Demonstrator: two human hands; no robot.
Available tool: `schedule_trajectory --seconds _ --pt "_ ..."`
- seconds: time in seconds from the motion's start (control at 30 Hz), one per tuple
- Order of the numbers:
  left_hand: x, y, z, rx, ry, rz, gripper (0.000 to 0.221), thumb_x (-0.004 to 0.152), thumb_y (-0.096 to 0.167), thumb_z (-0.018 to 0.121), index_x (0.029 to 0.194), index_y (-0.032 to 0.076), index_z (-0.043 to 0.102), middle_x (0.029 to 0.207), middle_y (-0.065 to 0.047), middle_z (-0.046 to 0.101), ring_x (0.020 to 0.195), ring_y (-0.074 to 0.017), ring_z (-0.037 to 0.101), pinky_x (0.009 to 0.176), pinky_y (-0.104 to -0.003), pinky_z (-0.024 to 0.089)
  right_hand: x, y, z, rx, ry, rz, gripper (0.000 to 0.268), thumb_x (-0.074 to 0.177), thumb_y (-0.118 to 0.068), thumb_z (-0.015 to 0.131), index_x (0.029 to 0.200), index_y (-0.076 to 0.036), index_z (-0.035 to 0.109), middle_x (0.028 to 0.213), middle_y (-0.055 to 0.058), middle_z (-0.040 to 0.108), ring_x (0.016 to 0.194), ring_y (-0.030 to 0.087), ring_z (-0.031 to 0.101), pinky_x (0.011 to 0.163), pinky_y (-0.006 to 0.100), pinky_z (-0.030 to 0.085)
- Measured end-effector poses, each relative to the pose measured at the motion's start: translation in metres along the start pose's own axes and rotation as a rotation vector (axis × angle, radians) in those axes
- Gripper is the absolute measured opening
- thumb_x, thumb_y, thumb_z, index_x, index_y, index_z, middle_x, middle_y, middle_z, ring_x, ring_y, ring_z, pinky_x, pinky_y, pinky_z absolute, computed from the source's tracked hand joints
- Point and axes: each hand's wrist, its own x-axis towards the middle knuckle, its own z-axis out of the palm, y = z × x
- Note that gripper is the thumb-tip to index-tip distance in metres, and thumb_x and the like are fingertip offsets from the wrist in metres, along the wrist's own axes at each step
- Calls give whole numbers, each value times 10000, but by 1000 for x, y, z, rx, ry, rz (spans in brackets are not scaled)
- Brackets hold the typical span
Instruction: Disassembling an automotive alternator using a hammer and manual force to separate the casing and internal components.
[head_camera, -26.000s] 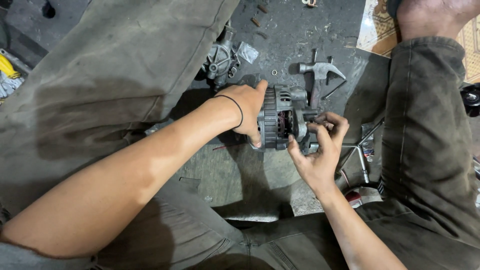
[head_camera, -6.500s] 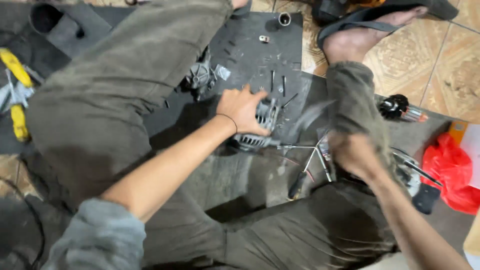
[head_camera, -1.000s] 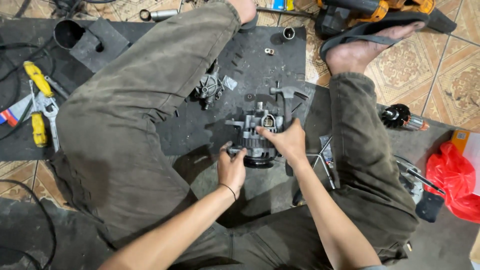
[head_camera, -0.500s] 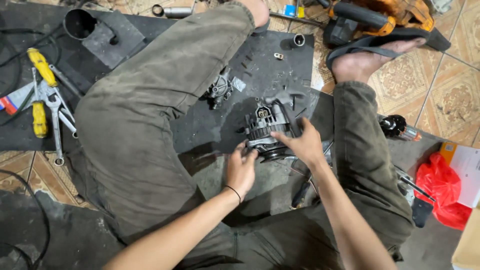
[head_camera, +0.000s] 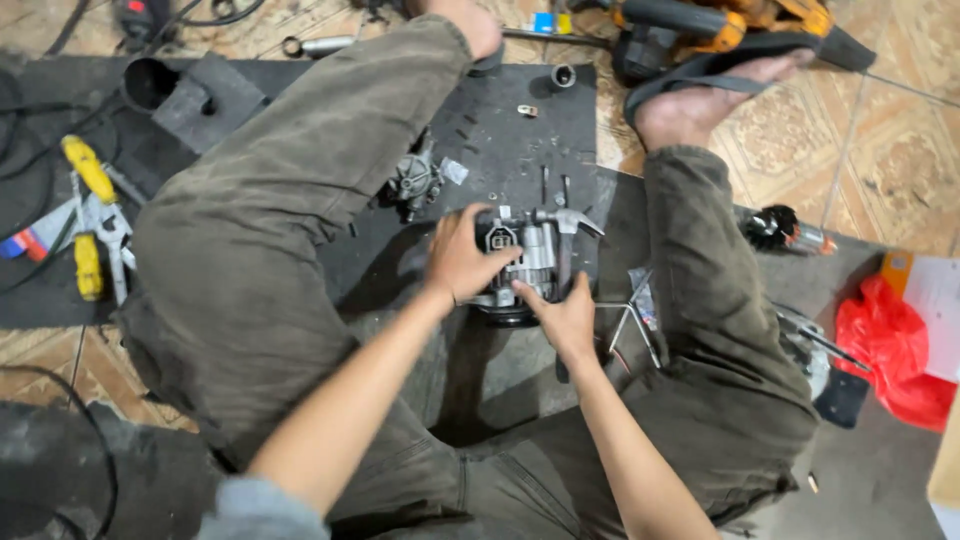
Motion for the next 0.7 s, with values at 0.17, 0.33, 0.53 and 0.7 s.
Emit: schedule_trajectory --seconds 0.17,0.33,0.53,0.7 --pt "83 14 -15 73 -635 -11 1212 529 782 842 1497 190 416 1519 -191 501 1428 -349 462 1208 -473 350 -10 -19 -5 49 -8 34 1077 662 -581 932 1401 44 460 1354 385 572 1306 517 542 1093 600 448" --pt "79 25 -25 185 -834 -15 1415 490 826 841 1574 127 259 1621 -239 320 1493 -415 331 1227 -554 286 -11 -18 -1 43 -57 45 1059 626 -554 942 1373 8 443 1366 369 573 1310 509 542 1097 585 458" --pt "74 9 -28 110 -798 105 1239 495 714 929 1435 166 335 1524 -234 431 1418 -418 429 1184 -501 382 21 20 10 75 -76 -18 885 633 -493 972 1190 -13 479 1116 356 668 945 499 713 709 504 594" --pt "65 8 -26 28 -766 137 1144 516 681 934 1389 221 356 1489 -220 477 1396 -404 460 1179 -475 399 32 34 11 109 -155 -53 803 646 -400 966 1128 -5 459 831 296 657 378 309 598 308 337 453"
